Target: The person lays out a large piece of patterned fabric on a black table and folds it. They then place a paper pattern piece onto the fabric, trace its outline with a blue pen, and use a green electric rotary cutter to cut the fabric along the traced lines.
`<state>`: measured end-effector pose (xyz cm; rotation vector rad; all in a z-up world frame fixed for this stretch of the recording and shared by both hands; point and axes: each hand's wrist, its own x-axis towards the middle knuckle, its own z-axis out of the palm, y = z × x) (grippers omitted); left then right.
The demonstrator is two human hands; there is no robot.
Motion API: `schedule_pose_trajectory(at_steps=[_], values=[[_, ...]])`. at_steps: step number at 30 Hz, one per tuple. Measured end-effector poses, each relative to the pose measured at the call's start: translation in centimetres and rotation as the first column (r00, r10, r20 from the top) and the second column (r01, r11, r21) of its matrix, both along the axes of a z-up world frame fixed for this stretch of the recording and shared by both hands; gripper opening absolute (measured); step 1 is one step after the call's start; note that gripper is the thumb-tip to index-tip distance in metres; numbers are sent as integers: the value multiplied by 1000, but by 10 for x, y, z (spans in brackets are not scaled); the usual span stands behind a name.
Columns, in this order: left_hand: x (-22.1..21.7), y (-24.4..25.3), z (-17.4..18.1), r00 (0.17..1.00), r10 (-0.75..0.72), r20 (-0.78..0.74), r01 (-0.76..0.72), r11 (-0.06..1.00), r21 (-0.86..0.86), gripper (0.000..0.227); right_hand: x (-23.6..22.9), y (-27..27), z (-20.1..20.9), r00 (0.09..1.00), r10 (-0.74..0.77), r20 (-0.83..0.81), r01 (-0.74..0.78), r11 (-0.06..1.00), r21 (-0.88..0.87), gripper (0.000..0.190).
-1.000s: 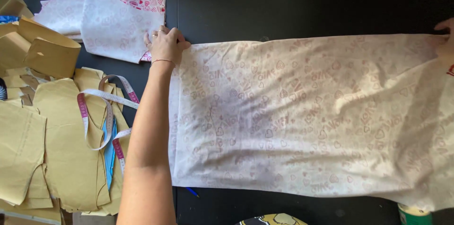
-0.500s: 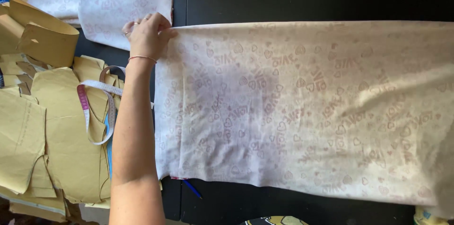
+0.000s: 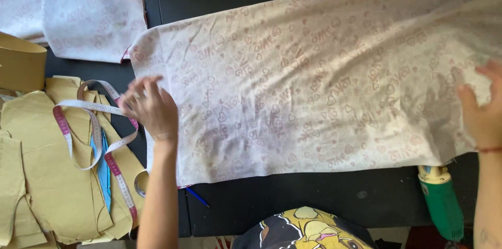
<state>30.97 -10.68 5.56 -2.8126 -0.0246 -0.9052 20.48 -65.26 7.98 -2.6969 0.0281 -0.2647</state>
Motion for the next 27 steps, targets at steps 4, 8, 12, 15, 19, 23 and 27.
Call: schedule_pose_trajectory(at_steps=[4, 8, 12, 15, 19, 23, 27], values=[[-135, -38, -3, 976, -15, -217, -65, 933, -354, 24, -143, 12, -29, 936, -352, 0, 352, 935, 51, 29], [-235, -45, -25, 912, 244, -331, -378, 813, -443, 17, -197, 50, -23, 868, -473, -150, 454, 879, -148, 73], [-266, -27, -28, 925, 146, -351, -308, 827, -470, 13, -199, 46, -26, 865, -469, -179, 382, 847, -371, 69], [-270, -13, -27, 927, 119, -355, -297, 810, -506, 13, -211, 42, -35, 842, -502, -199, 450, 856, -255, 57], [-275, 4, -31, 934, 196, -300, -320, 834, -449, 24, -235, 74, -26, 902, -364, -232, 337, 930, -148, 56], [-279, 9, -33, 904, 305, -301, -396, 862, -317, 34, -244, 113, -15, 967, -89, -240, 56, 988, -141, 52], [-265, -8, -12, 967, 149, -208, -226, 876, -425, 32, -237, 120, -21, 969, -84, -232, 48, 987, -154, 55]])
